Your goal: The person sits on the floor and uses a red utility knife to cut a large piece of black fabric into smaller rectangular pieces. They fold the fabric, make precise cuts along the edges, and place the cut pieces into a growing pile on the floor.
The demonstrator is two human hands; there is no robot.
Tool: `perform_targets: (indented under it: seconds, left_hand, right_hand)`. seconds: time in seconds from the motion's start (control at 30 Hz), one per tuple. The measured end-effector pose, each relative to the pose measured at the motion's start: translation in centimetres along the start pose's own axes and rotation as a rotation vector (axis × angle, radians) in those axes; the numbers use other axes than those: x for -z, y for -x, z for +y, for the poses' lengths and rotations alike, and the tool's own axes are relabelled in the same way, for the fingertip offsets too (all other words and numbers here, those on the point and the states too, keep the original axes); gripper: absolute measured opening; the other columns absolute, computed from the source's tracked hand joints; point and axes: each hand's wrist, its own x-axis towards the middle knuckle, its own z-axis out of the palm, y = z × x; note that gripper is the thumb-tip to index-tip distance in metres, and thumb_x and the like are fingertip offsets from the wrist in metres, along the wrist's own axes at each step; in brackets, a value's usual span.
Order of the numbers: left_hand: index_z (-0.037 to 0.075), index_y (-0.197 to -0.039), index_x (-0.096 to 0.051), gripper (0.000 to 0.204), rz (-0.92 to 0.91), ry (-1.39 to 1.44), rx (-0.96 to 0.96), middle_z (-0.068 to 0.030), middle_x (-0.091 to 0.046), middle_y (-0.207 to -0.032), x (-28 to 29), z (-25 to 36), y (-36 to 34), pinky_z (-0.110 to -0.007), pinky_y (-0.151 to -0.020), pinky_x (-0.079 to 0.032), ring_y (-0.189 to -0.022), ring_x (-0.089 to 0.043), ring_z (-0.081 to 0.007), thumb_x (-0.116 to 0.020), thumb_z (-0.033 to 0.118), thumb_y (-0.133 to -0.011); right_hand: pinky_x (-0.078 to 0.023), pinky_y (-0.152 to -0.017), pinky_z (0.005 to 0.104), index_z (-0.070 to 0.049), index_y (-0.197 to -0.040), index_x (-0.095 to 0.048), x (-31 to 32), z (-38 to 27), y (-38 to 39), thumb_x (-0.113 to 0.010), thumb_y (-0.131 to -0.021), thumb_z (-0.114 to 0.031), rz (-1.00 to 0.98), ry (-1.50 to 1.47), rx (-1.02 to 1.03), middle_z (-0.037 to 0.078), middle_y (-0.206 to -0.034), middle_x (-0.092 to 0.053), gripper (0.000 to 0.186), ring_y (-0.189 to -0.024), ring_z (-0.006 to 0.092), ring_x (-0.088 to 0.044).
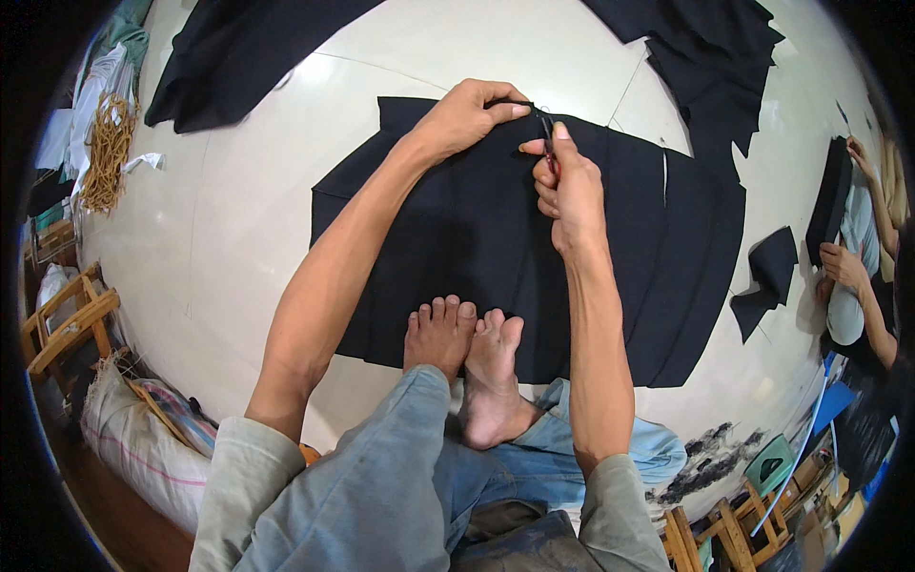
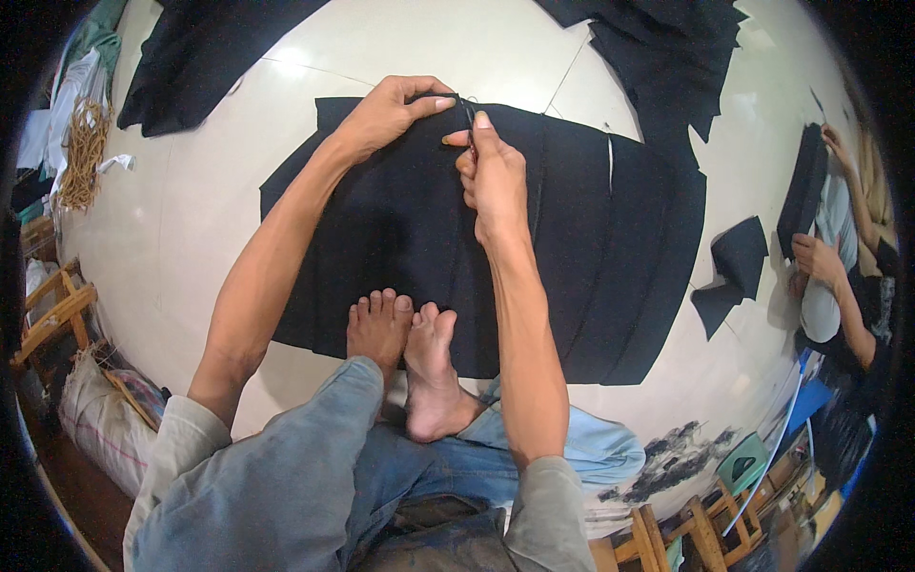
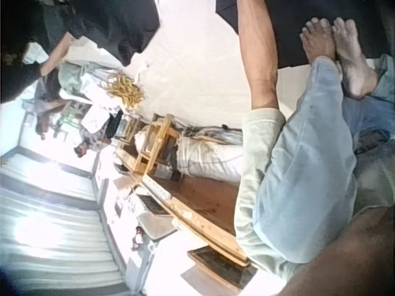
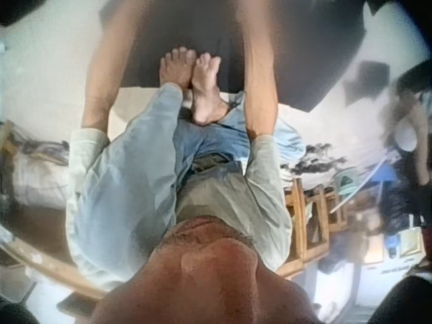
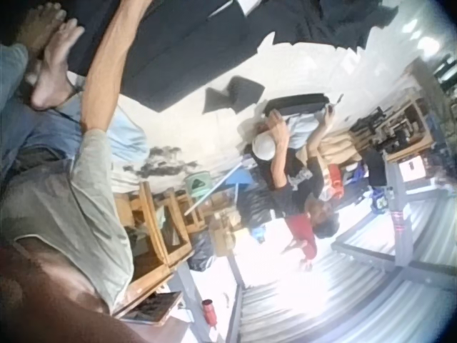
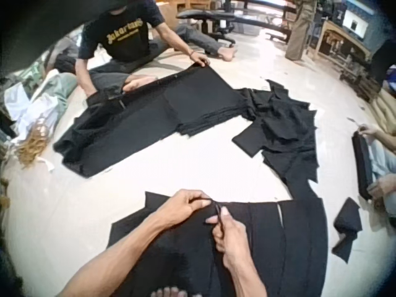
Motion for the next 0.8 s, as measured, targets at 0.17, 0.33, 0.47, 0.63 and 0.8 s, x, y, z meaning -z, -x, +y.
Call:
perform_targets:
  seconds: [0.17, 0.33, 0.47, 0.63, 0.8]
  left_hand:
    - [0.005, -0.108, -0.075, 0.027, -0.008, -0.01, -0.01, -0.0092, -0.074, -0.09, 0.1, 0.2, 0.2, -0.031, -0.081, -0.054, -0.082, -0.068, -0.016, -0.063, 0.027, -0.098]
    - [0.005, -0.108, -0.075, 0.027, -0.008, -0.015, -0.024, -0.0095, -0.074, -0.09, 0.2, 0.2, 0.1, -0.031, -0.082, -0.054, -0.082, -0.069, -0.0167, -0.064, 0.027, -0.098]
    - [0.004, -0.108, -0.075, 0.027, -0.012, -0.023, -0.015, -0.0095, -0.074, -0.089, 0.2, 0.0, 0.1, -0.032, -0.083, -0.054, -0.082, -0.069, -0.0172, -0.064, 0.027, -0.097]
    - [0.005, -0.106, -0.075, 0.027, 0.001, -0.029, -0.033, -0.0097, -0.074, -0.09, 0.3, -0.3, 0.0, -0.032, -0.083, -0.055, -0.083, -0.069, -0.0174, -0.067, 0.028, -0.095]
    - [0.006, -0.102, -0.077, 0.025, 0.047, -0.12, -0.074, -0.0097, -0.075, -0.09, 0.3, -0.4, 0.0, -0.035, -0.083, -0.054, -0.083, -0.07, -0.0186, -0.068, 0.029, -0.094]
  right_hand:
    - [-0.019, -0.039, 0.0207, 0.001, -0.099, -0.068, -0.4, 0.1, -0.8, -0.048, -0.106, -0.042, 0.043, 0.107, -0.021, -0.006, -0.06, -0.046, 0.048, -0.044, 0.0015, -0.029]
    - [-0.019, -0.038, 0.0212, 0.001, -0.101, -0.068, -0.3, 0.1, -1.1, -0.049, -0.106, -0.043, 0.056, 0.103, -0.038, -0.006, -0.06, -0.045, 0.048, -0.043, 0.0015, -0.028]
    - [-0.019, -0.039, 0.0212, 0.001, -0.101, -0.068, -0.4, 0.2, -1.0, -0.049, -0.105, -0.043, 0.062, 0.111, -0.054, -0.007, -0.061, -0.045, 0.048, -0.044, 0.0015, -0.028]
    - [-0.019, -0.04, 0.0212, 0.0, -0.098, -0.069, -0.4, 0.4, -1.4, -0.051, -0.104, -0.043, 0.067, 0.11, -0.05, -0.007, -0.06, -0.045, 0.047, -0.044, 0.0016, -0.029]
    - [-0.019, -0.041, 0.0217, 0.0, -0.093, -0.07, -0.4, 0.1, -1.9, -0.055, -0.102, -0.04, 0.072, 0.172, 0.019, -0.007, -0.058, -0.044, 0.043, -0.045, 0.0022, -0.031]
